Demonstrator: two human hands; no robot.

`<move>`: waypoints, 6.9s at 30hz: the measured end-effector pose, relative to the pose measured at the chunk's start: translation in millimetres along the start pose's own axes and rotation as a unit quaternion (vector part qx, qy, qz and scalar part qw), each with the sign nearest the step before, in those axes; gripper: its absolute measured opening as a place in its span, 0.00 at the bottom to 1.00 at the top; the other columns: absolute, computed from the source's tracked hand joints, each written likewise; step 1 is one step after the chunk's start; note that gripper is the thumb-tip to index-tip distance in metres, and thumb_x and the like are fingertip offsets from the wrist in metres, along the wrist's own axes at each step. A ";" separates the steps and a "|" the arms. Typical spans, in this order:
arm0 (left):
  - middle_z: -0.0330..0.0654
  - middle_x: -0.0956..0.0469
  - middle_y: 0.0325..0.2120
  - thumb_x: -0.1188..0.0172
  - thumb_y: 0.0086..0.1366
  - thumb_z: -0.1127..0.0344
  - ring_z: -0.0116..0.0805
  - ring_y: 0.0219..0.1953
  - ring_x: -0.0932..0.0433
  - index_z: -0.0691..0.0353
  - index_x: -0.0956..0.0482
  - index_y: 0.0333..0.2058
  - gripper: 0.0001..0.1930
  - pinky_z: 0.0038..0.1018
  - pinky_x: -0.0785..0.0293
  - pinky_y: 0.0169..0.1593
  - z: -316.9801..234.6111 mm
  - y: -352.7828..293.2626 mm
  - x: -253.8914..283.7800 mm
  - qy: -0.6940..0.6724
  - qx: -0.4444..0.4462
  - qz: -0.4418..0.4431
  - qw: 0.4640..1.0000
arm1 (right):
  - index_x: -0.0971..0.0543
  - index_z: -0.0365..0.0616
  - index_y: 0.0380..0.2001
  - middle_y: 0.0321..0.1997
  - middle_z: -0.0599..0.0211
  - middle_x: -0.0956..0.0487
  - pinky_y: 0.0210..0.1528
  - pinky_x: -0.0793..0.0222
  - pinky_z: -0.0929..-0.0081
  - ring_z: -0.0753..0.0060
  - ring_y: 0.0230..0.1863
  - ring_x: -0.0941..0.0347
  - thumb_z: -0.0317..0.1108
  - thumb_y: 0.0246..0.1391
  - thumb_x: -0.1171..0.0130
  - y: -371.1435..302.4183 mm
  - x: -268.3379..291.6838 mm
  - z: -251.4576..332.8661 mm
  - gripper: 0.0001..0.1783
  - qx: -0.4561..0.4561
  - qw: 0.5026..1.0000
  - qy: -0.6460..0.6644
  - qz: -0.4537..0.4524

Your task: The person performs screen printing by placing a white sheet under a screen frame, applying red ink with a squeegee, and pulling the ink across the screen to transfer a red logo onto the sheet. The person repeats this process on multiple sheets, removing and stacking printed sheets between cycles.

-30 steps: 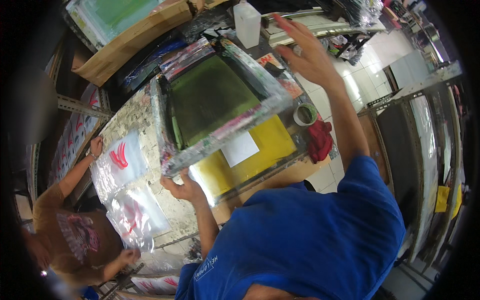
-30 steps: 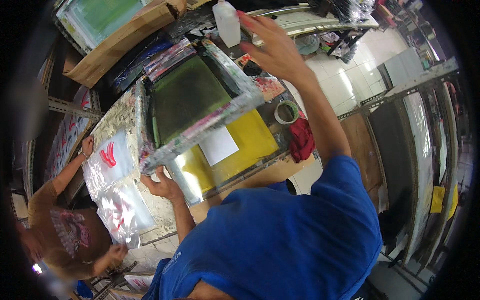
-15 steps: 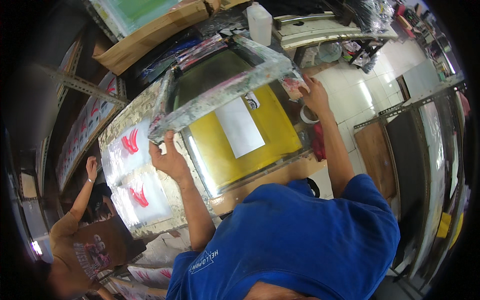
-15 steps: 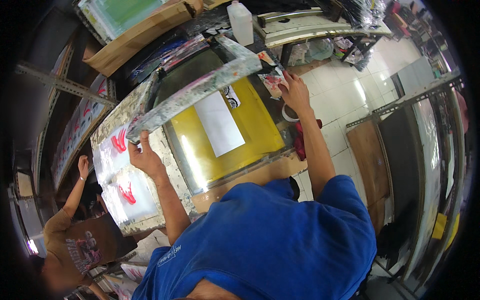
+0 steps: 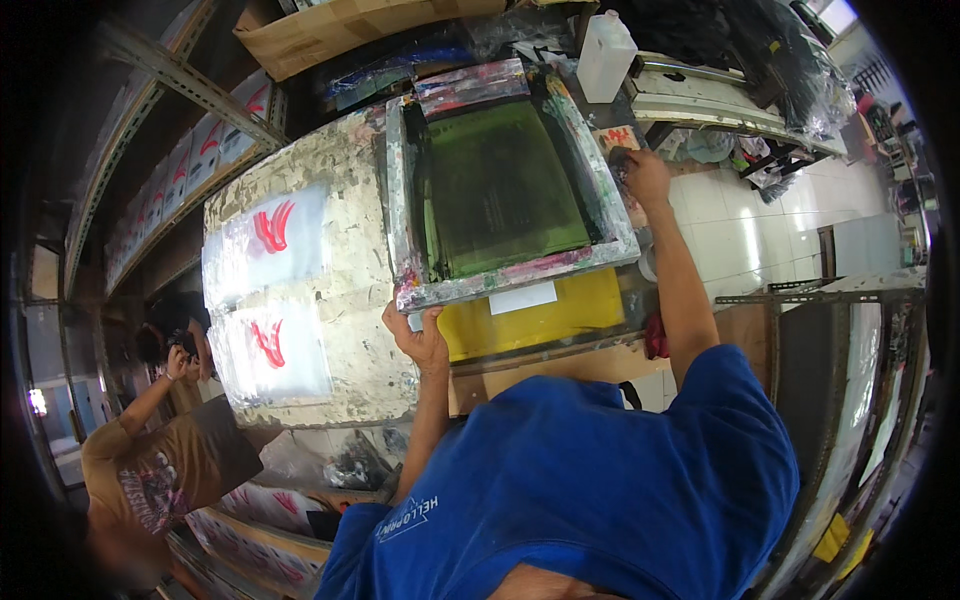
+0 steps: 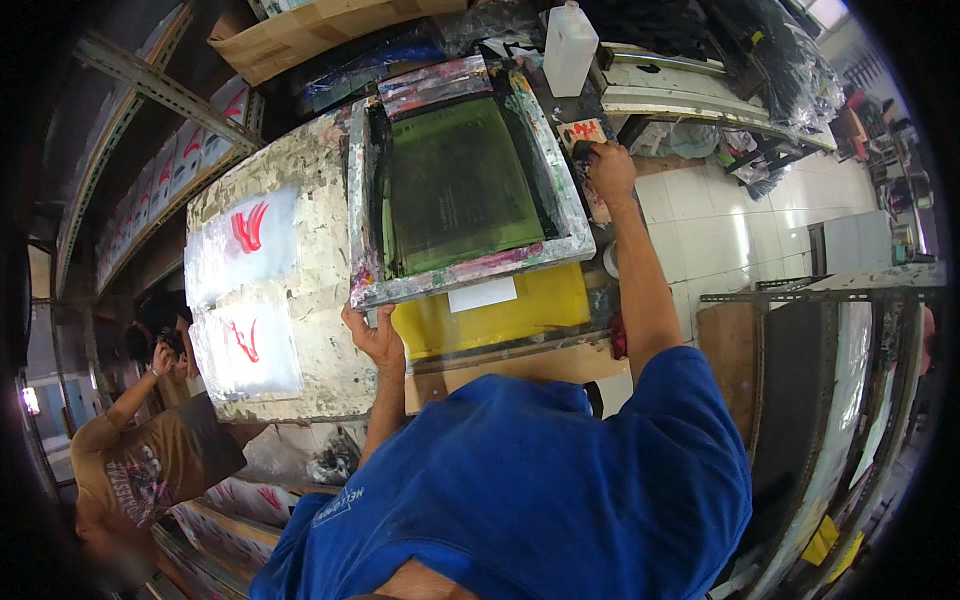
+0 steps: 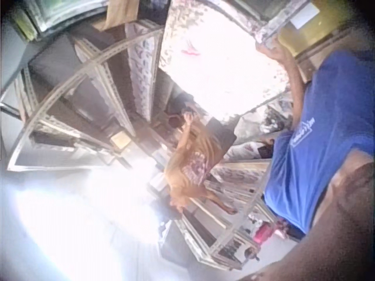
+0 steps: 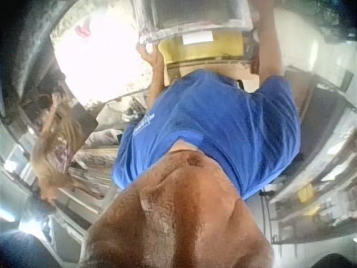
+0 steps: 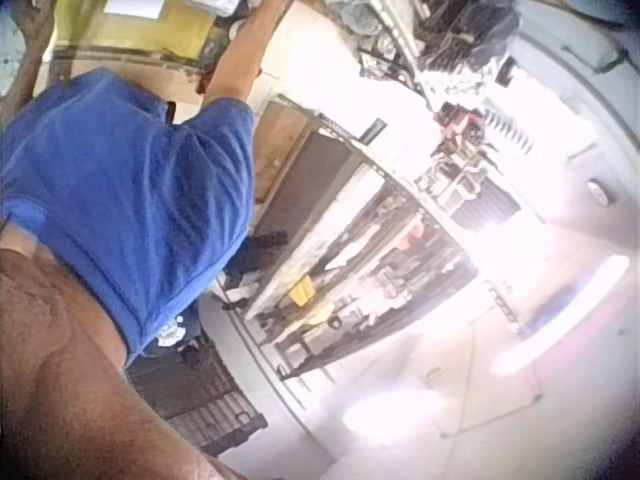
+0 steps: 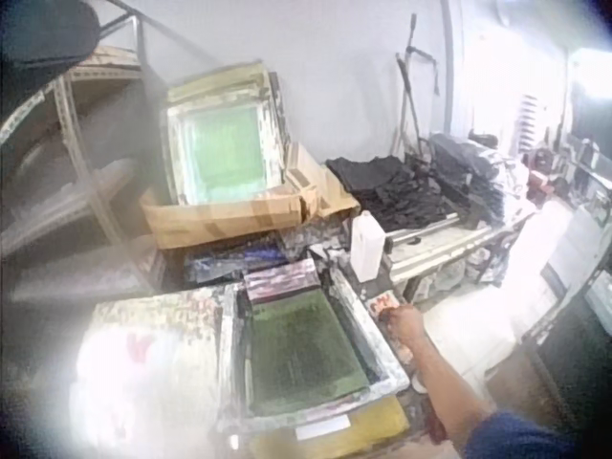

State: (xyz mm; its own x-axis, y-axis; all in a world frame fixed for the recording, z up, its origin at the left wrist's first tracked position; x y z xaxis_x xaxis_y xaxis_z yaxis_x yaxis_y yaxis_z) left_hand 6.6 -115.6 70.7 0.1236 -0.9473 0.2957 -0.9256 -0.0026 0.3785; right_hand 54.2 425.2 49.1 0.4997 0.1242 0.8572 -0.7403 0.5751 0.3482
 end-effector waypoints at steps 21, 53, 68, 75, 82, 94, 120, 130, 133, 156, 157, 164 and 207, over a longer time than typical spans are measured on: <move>0.54 0.32 0.48 0.32 0.58 0.59 0.51 0.53 0.37 0.67 0.33 0.61 0.35 0.43 0.43 0.61 56.9 -31.3 -13.9 0.085 0.032 0.024 0.996 | 0.32 0.40 0.63 0.68 0.54 0.33 0.72 0.62 0.35 0.44 0.73 0.47 0.49 0.67 0.59 -124.8 -42.0 228.7 0.30 0.285 0.911 -0.122 0.271; 0.57 0.33 0.52 0.32 0.58 0.51 0.55 0.56 0.38 0.69 0.34 0.61 0.39 0.47 0.45 0.62 56.4 -33.7 -9.8 0.102 0.038 0.031 0.994 | 0.15 0.50 0.32 0.32 0.61 0.18 0.38 0.26 0.62 0.54 0.34 0.22 0.26 0.47 0.40 132.7 92.4 154.6 0.09 0.184 0.920 0.096 -0.332; 0.56 0.31 0.54 0.39 0.58 0.63 0.55 0.57 0.39 0.71 0.35 0.61 0.33 0.47 0.47 0.63 47.1 -30.4 -16.5 0.101 0.035 0.065 0.992 | 0.24 0.47 0.57 0.60 0.53 0.26 0.57 0.29 0.56 0.46 0.54 0.25 0.44 0.45 0.33 218.6 74.3 92.3 0.34 0.135 0.968 -0.122 -0.175; 0.56 0.31 0.53 0.39 0.62 0.55 0.55 0.56 0.38 0.72 0.35 0.61 0.34 0.47 0.46 0.62 52.1 -32.3 -15.2 0.121 0.033 0.069 0.990 | 0.26 0.42 0.58 0.61 0.50 0.27 0.59 0.29 0.57 0.47 0.59 0.28 0.45 0.38 0.27 221.2 67.0 70.0 0.41 0.074 0.987 -0.058 -0.132; 0.57 0.32 0.54 0.39 0.62 0.54 0.55 0.56 0.37 0.71 0.35 0.61 0.35 0.47 0.46 0.62 56.3 -35.3 -21.6 0.097 0.032 0.061 0.993 | 0.21 0.39 0.54 0.50 0.54 0.19 0.55 0.28 0.68 0.60 0.51 0.24 0.39 0.42 0.28 179.3 39.5 -175.6 0.33 -0.311 0.864 0.333 -0.213; 0.57 0.32 0.52 0.38 0.59 0.64 0.55 0.55 0.38 0.71 0.36 0.62 0.34 0.46 0.46 0.62 44.1 -32.7 -12.8 0.112 0.024 0.066 0.991 | 0.22 0.45 0.56 0.56 0.52 0.22 0.56 0.28 0.63 0.52 0.54 0.24 0.43 0.35 0.25 172.9 107.1 -17.1 0.40 -0.022 0.951 -0.057 -0.304; 0.57 0.31 0.51 0.38 0.63 0.46 0.55 0.54 0.37 0.68 0.34 0.62 0.37 0.46 0.44 0.60 45.5 -29.6 -14.6 0.124 0.024 0.044 0.991 | 0.13 0.63 0.43 0.42 0.61 0.15 0.50 0.26 0.62 0.53 0.46 0.19 0.51 0.53 0.39 236.7 104.0 20.2 0.17 0.009 0.970 -0.091 -0.226; 0.55 0.28 0.50 0.46 0.63 0.33 0.53 0.53 0.34 0.68 0.33 0.61 0.43 0.44 0.43 0.59 45.6 -28.4 -9.9 0.150 0.018 0.027 0.988 | 0.15 0.44 0.41 0.34 0.63 0.14 0.41 0.27 0.74 0.73 0.36 0.20 0.34 0.53 0.32 51.2 21.7 166.5 0.12 0.021 0.951 0.264 0.159; 0.55 0.28 0.50 0.48 0.62 0.30 0.53 0.53 0.34 0.68 0.32 0.61 0.45 0.45 0.43 0.59 47.2 -28.6 -13.8 0.140 0.014 0.029 0.990 | 0.14 0.47 0.35 0.40 0.62 0.17 0.45 0.25 0.66 0.60 0.44 0.21 0.32 0.47 0.32 -51.7 -25.2 201.6 0.09 0.160 0.918 0.259 0.256; 0.54 0.29 0.49 0.47 0.63 0.31 0.53 0.52 0.34 0.68 0.33 0.62 0.44 0.45 0.43 0.57 35.8 -24.5 -13.8 0.137 0.012 0.038 0.990 | 0.16 0.44 0.34 0.37 0.54 0.19 0.43 0.24 0.55 0.44 0.40 0.22 0.30 0.47 0.35 -37.9 -70.9 262.6 0.09 0.285 0.914 0.141 0.251; 0.54 0.29 0.48 0.46 0.62 0.32 0.53 0.51 0.34 0.68 0.33 0.62 0.44 0.45 0.43 0.57 34.6 -24.0 -16.1 0.136 0.008 0.040 0.990 | 0.16 0.44 0.36 0.36 0.54 0.19 0.43 0.25 0.55 0.45 0.40 0.22 0.30 0.48 0.36 -9.8 -74.7 256.4 0.10 0.263 0.935 0.160 0.174; 0.53 0.29 0.48 0.41 0.58 0.32 0.52 0.51 0.34 0.67 0.33 0.62 0.46 0.44 0.43 0.57 38.9 -25.2 -12.0 0.146 0.009 0.036 0.989 | 0.18 0.44 0.30 0.33 0.56 0.21 0.43 0.25 0.54 0.48 0.39 0.22 0.30 0.46 0.37 -74.3 -76.6 282.1 0.06 0.356 0.839 0.195 0.362; 0.52 0.28 0.49 0.37 0.58 0.37 0.53 0.53 0.34 0.67 0.32 0.61 0.43 0.45 0.43 0.58 39.5 -24.3 -13.3 0.135 0.025 0.052 0.989 | 0.16 0.51 0.32 0.35 0.65 0.19 0.45 0.25 0.59 0.57 0.43 0.22 0.32 0.48 0.37 -106.4 -52.5 298.3 0.06 0.395 0.789 0.239 0.405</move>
State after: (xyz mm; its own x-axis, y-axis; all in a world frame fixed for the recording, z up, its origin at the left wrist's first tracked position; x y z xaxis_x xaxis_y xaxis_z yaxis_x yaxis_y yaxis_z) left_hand 13.3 -115.5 22.9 0.1119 -0.8235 0.5561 -0.9539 0.0679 0.2924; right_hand -27.5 116.3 80.2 -0.3092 0.5925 0.7439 -0.8591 -0.5095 0.0487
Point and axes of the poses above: each hand's wrist, its own y-axis towards the middle knuckle, its own x-axis out of the back of the hand, z = x × y, the point moved 10 cm from there along y, towards the middle knuckle
